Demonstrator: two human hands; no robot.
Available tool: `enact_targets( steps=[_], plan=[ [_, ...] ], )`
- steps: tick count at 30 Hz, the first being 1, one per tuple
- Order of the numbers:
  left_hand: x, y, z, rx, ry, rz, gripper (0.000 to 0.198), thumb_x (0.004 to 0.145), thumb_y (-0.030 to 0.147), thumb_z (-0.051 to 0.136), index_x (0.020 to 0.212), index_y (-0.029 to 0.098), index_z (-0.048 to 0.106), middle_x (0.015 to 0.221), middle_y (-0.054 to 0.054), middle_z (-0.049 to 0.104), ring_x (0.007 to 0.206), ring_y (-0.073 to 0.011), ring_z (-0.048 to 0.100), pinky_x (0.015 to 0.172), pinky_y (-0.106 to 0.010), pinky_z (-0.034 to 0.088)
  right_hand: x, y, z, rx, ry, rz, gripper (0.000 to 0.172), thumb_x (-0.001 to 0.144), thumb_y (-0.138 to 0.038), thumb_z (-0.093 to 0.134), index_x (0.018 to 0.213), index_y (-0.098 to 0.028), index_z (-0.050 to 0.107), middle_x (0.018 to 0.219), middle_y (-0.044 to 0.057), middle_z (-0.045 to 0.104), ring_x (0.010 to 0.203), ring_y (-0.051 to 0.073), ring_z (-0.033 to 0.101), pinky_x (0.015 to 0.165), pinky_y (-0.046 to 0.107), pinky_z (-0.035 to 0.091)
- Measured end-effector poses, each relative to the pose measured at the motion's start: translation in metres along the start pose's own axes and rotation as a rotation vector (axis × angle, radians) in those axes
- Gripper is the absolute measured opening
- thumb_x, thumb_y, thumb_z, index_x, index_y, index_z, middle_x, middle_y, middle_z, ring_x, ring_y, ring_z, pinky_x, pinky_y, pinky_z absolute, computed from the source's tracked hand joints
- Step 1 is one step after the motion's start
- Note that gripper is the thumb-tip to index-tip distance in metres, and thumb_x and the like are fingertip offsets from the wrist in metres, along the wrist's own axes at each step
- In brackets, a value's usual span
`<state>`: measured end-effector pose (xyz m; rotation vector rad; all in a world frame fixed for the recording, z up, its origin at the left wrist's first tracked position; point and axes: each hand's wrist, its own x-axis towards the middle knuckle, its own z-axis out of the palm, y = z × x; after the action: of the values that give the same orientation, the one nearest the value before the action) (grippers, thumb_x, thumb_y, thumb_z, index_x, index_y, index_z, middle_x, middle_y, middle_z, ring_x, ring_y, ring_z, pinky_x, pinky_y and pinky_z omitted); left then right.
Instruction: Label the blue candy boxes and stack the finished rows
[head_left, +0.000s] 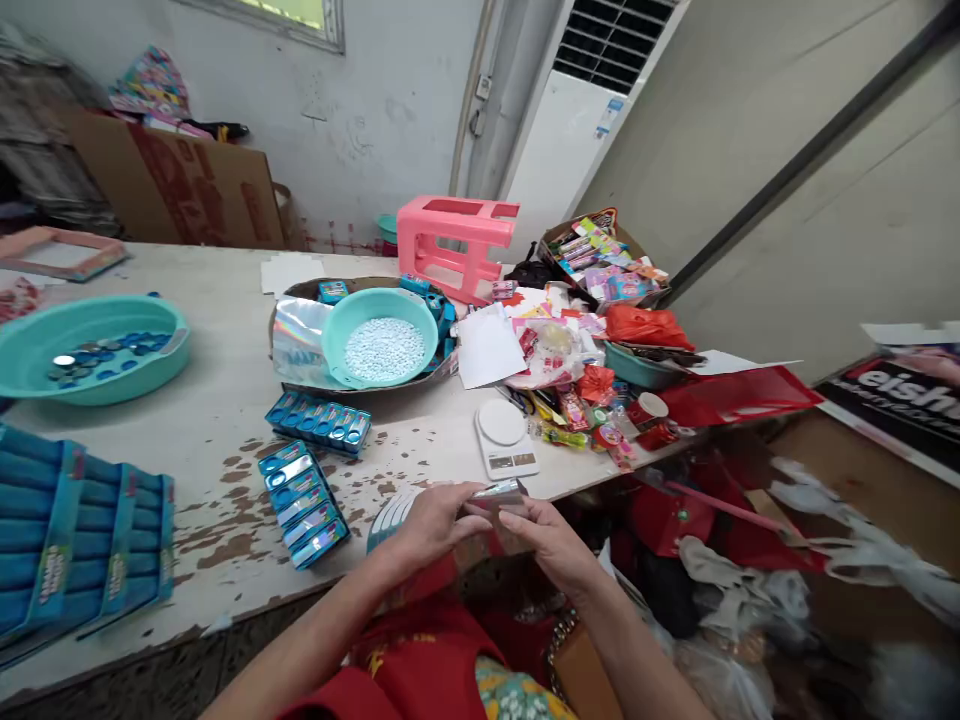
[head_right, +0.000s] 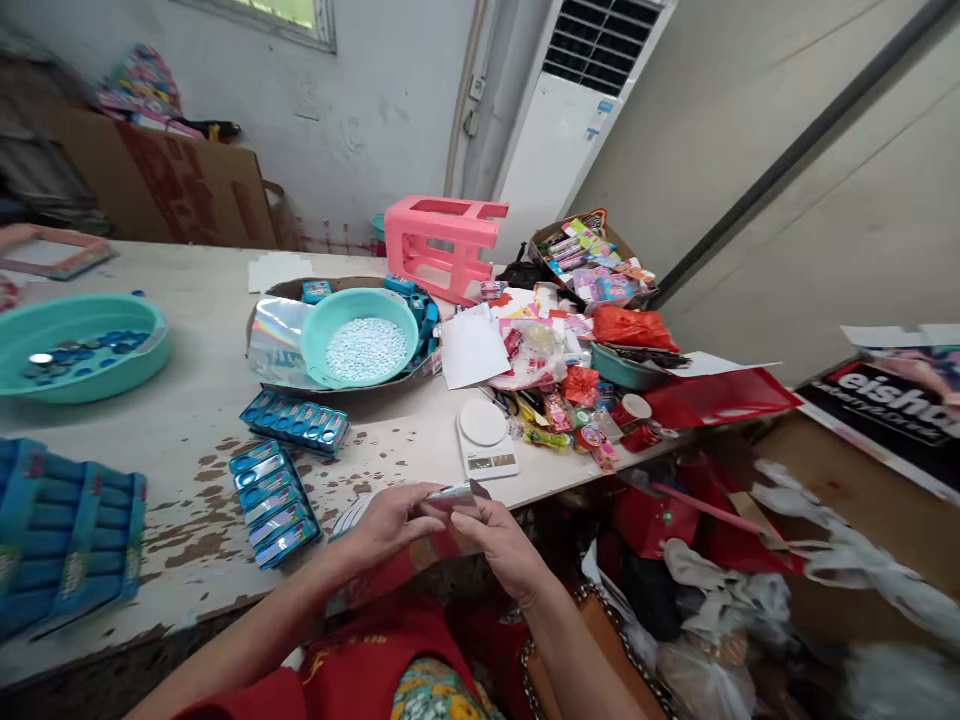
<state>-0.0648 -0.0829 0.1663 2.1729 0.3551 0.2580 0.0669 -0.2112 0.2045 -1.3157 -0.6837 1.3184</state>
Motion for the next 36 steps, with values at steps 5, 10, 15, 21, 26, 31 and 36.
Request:
enact_targets(
  steps=[5, 10, 15, 21, 26, 31, 36],
  plan=[
    [0.005, 0.008, -0.005, 0.109, 0.052, -0.167, 0.03, 0.088, 0.038, 0.043, 0.105, 0.025, 0.064, 0.093, -0.001, 0.07, 0.08, -0.0156, 0.063, 0.069, -0.022, 0.043, 0.012, 0.007, -0.018, -0.25, 0.122, -0.139, 0.035, 0.075, -0.044, 0.063, 0.099, -0.019, 0.066, 0.09, 0.006, 0.068, 0.086, 0.022, 0.061, 0.082, 0.037, 0.046],
    [0.014, 0.015, 0.012, 0.279, 0.009, -0.224, 0.033, 0.089, 0.038, 0.039, 0.097, 0.025, 0.067, 0.083, -0.003, 0.071, 0.072, -0.016, 0.062, 0.063, -0.022, 0.04, 0.019, 0.009, -0.038, -0.779, 0.455, -0.496, 0.049, 0.063, -0.043, 0.074, 0.106, -0.023, 0.063, 0.107, 0.009, 0.062, 0.103, 0.028, 0.053, 0.088, 0.04, 0.04],
    [0.012, 0.008, 0.015, 0.311, 0.08, -0.297, 0.026, 0.084, 0.039, 0.046, 0.091, 0.027, 0.069, 0.08, -0.002, 0.07, 0.074, -0.016, 0.06, 0.064, -0.021, 0.038, 0.029, 0.005, -0.064, -0.887, 0.16, -0.446, 0.017, 0.078, -0.038, 0.061, 0.074, -0.024, 0.07, 0.074, 0.003, 0.068, 0.076, 0.02, 0.06, 0.078, 0.034, 0.042],
    [-0.008, -0.026, -0.005, 0.297, 0.125, -0.407, 0.028, 0.082, 0.041, 0.048, 0.077, 0.024, 0.069, 0.069, -0.001, 0.065, 0.065, -0.0138, 0.054, 0.058, -0.021, 0.033, 0.042, 0.022, -0.108, -0.639, 0.177, -0.236, 0.021, 0.072, -0.041, 0.064, 0.072, -0.021, 0.07, 0.07, 0.002, 0.069, 0.068, 0.018, 0.06, 0.066, 0.029, 0.044],
    [-0.024, -0.047, -0.005, -0.006, 0.24, -0.457, 0.031, 0.077, 0.043, 0.052, 0.076, 0.017, 0.068, 0.071, -0.001, 0.064, 0.068, -0.0138, 0.054, 0.061, -0.021, 0.036, 0.063, 0.047, -0.128, -0.55, 0.097, -0.161, 0.027, 0.069, -0.044, 0.065, 0.074, -0.018, 0.071, 0.071, 0.003, 0.07, 0.069, 0.019, 0.061, 0.068, 0.03, 0.045],
    [-0.049, -0.064, 0.024, -0.227, 0.408, -0.617, 0.034, 0.075, 0.042, 0.052, 0.081, 0.013, 0.068, 0.074, -0.002, 0.066, 0.072, -0.0154, 0.056, 0.067, -0.024, 0.042, 0.078, 0.078, -0.136, -0.536, 0.066, -0.141, 0.029, 0.069, -0.046, 0.064, 0.076, -0.019, 0.071, 0.074, 0.005, 0.07, 0.072, 0.021, 0.06, 0.07, 0.033, 0.045],
    [-0.073, -0.065, 0.045, -0.227, 0.528, -0.655, 0.041, 0.081, 0.045, 0.043, 0.09, 0.013, 0.068, 0.086, -0.004, 0.068, 0.083, -0.018, 0.058, 0.077, -0.028, 0.045, 0.088, 0.104, -0.122, -0.422, 0.051, -0.122, 0.031, 0.068, -0.048, 0.067, 0.076, -0.018, 0.069, 0.071, 0.004, 0.067, 0.069, 0.018, 0.057, 0.067, 0.03, 0.043]
  ],
)
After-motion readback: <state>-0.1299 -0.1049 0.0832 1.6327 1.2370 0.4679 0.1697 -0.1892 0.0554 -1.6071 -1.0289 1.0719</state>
